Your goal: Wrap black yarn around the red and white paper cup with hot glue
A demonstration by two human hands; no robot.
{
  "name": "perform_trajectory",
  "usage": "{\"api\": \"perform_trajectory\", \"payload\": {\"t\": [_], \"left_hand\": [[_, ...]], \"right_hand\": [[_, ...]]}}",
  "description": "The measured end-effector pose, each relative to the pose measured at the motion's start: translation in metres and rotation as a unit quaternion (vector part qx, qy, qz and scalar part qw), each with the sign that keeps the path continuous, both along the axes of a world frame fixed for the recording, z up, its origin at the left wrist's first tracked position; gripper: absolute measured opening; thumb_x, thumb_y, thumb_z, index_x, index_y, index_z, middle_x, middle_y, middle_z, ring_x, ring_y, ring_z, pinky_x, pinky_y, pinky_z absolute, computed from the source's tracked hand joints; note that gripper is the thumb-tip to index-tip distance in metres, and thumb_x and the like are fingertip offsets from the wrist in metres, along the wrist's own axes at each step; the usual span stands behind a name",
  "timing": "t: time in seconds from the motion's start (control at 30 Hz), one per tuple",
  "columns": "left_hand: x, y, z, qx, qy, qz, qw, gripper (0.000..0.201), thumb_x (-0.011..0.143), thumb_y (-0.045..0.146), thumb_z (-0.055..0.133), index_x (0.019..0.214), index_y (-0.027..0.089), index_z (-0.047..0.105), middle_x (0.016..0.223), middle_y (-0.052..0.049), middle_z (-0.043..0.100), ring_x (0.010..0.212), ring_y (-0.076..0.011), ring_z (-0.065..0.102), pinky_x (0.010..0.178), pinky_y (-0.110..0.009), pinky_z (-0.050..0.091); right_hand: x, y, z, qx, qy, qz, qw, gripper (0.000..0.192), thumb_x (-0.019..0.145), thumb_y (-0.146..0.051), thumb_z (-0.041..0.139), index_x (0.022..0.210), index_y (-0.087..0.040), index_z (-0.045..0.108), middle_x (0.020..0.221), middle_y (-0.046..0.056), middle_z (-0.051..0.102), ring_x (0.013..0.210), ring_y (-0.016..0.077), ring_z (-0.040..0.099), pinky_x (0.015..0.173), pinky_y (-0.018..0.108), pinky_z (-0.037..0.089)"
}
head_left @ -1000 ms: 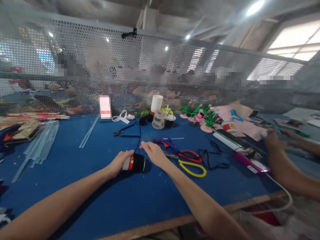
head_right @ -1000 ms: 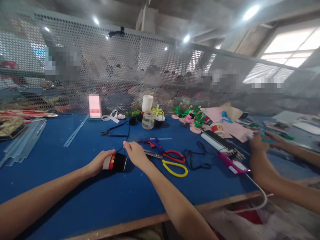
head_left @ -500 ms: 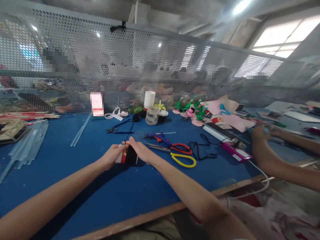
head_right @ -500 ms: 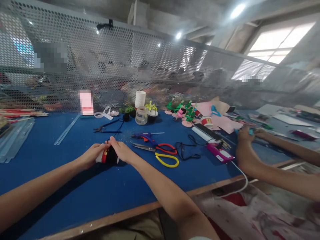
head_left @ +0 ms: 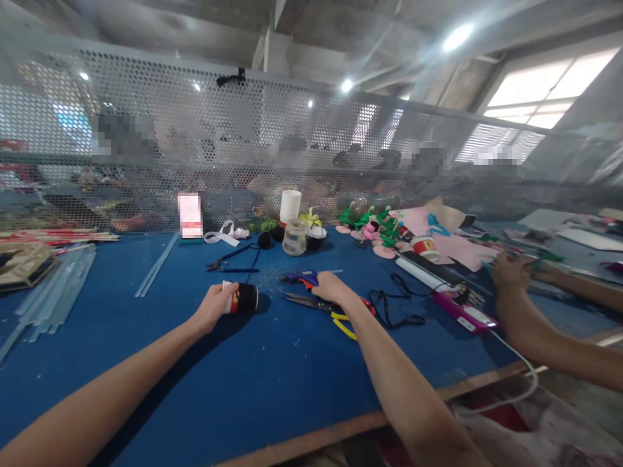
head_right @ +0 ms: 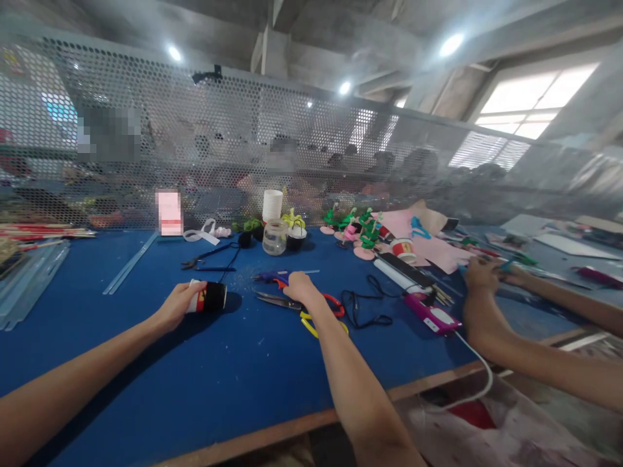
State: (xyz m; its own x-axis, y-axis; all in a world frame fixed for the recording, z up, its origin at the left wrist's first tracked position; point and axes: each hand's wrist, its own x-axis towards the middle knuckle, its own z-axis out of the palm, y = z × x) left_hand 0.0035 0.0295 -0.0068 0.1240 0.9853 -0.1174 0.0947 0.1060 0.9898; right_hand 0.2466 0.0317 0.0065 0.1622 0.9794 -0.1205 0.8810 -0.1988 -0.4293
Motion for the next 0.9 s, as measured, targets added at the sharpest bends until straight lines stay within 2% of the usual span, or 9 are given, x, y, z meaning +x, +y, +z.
{"api": "perform_trajectory", "payload": {"t": [0.13,0.2,0.27,0.37,0.43,0.57,0.63,0.73,0.9], "left_hand": [[0.001,-0.003,-0.004,0.01,0.005,-0.002,1.0,0.03,0.059,0.041,0.051,0.051,0.012,0.05,0.04,0.003,0.046,0.037,-0.0082,0.041,0.04,-0.02,0.03],[0.001,-0.004,-0.004,0.018,0.011,-0.008,1.0,0.031,0.059,0.042,0.051,0.051,0.012,0.05,0.04,0.003,0.046,0.037,-0.0079,0.041,0.041,-0.019,0.029],[0.001,-0.004,-0.004,0.026,0.017,-0.014,0.999,0.032,0.06,0.042,0.05,0.05,0.012,0.05,0.039,0.004,0.044,0.037,-0.0074,0.038,0.04,-0.019,0.028],[-0.001,-0.002,-0.004,0.036,0.025,-0.023,0.999,0.032,0.06,0.042,0.05,0.049,0.012,0.049,0.039,0.004,0.043,0.037,-0.0071,0.036,0.039,-0.019,0.026],[-0.002,0.0,-0.004,0.04,0.03,-0.029,0.998,0.032,0.06,0.042,0.049,0.049,0.012,0.049,0.039,0.005,0.041,0.037,-0.0071,0.035,0.039,-0.019,0.025],[-0.004,0.002,-0.005,0.049,0.034,-0.038,0.997,0.031,0.062,0.041,0.047,0.049,0.013,0.048,0.039,0.005,0.039,0.038,-0.0067,0.032,0.039,-0.019,0.023],[-0.006,0.002,-0.006,0.054,0.033,-0.044,0.997,0.032,0.063,0.041,0.046,0.049,0.013,0.047,0.04,0.005,0.038,0.038,-0.0066,0.032,0.04,-0.019,0.022],[-0.006,0.001,-0.005,0.064,0.04,-0.054,0.996,0.032,0.064,0.04,0.044,0.048,0.013,0.046,0.04,0.005,0.037,0.039,-0.0066,0.03,0.04,-0.02,0.022],[-0.005,-0.003,-0.002,0.083,0.076,-0.068,0.991,0.032,0.067,0.039,0.04,0.049,0.013,0.047,0.041,0.005,0.035,0.04,-0.0072,0.028,0.041,-0.021,0.02]], "right_hand": [[-0.004,-0.003,-0.009,0.024,0.031,-0.028,0.999,0.024,0.074,-0.021,0.053,0.095,-0.011,0.052,0.096,0.01,0.054,0.086,0.0192,0.053,0.072,0.032,0.043],[-0.004,-0.004,-0.008,0.054,0.066,-0.042,0.995,0.026,0.066,-0.012,0.057,0.092,-0.009,0.051,0.087,0.012,0.057,0.082,0.0215,0.055,0.067,0.03,0.042],[-0.005,-0.007,-0.004,0.085,0.116,-0.041,0.989,0.031,0.065,-0.01,0.053,0.095,-0.009,0.048,0.082,0.01,0.058,0.073,0.0187,0.057,0.061,0.027,0.043],[-0.013,-0.015,0.003,0.107,0.205,0.001,0.973,0.025,0.069,-0.017,0.048,0.093,-0.012,0.047,0.074,0.003,0.059,0.059,0.0114,0.056,0.053,0.022,0.044],[-0.023,-0.023,0.008,0.106,0.251,0.033,0.962,0.018,0.071,-0.025,0.047,0.083,-0.013,0.051,0.064,0.001,0.058,0.052,0.0092,0.054,0.049,0.02,0.043],[-0.047,-0.041,0.012,0.12,0.339,0.094,0.928,0.019,0.067,-0.031,0.051,0.067,-0.012,0.054,0.05,-0.001,0.053,0.038,0.0073,0.047,0.04,0.019,0.04],[-0.057,-0.047,0.01,0.12,0.344,0.109,0.925,0.018,0.066,-0.03,0.052,0.066,-0.012,0.056,0.044,-0.002,0.051,0.033,0.0067,0.043,0.035,0.019,0.038],[-0.065,-0.053,0.005,0.12,0.314,0.104,0.936,0.017,0.066,-0.029,0.051,0.066,-0.013,0.057,0.039,-0.003,0.048,0.03,0.007,0.042,0.032,0.018,0.036],[-0.067,-0.058,0.001,0.164,0.205,0.125,0.957,0.019,0.067,-0.028,0.048,0.055,-0.016,0.055,0.037,-0.003,0.048,0.034,0.0096,0.046,0.037,0.02,0.037]]}}
